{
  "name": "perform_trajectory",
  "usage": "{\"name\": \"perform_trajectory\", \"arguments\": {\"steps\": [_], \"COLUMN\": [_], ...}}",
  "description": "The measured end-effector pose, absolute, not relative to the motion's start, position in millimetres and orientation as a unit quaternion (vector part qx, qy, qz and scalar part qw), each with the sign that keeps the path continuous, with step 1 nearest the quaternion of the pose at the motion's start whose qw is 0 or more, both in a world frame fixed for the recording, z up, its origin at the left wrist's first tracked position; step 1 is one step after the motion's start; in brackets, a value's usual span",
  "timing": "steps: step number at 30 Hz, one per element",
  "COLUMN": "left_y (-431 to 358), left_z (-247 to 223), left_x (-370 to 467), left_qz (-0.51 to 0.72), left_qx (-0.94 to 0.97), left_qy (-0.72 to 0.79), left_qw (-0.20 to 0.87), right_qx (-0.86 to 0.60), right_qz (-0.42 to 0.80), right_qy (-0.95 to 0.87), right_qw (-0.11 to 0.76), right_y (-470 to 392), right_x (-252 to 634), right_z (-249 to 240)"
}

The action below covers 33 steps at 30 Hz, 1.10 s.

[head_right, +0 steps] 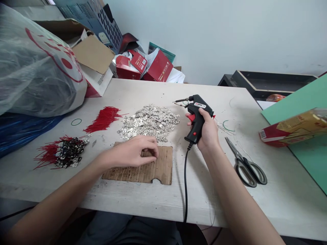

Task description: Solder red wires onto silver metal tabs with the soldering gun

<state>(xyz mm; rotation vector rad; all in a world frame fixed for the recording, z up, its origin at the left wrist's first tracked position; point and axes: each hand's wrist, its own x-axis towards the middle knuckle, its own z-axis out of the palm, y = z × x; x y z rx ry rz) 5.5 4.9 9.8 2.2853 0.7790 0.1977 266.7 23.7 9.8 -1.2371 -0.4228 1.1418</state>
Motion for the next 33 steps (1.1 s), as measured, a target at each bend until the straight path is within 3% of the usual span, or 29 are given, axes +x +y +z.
{"name": "perform_trajectory", "arguments": {"steps": [33], "left_y": [1.8], "left_z": [7.3], "left_x": [8.2], "left_qz": [0.074], "left_qx": [0.910], "left_qy": [0.290], "left_qw": [0.288], "right_qx": [-0.547], "right_qz": [0.492], "right_qy": [-0.208], "right_qw": [0.644], "right_y": [24.7], "right_x": [267.5], "right_z": [8.8]}}
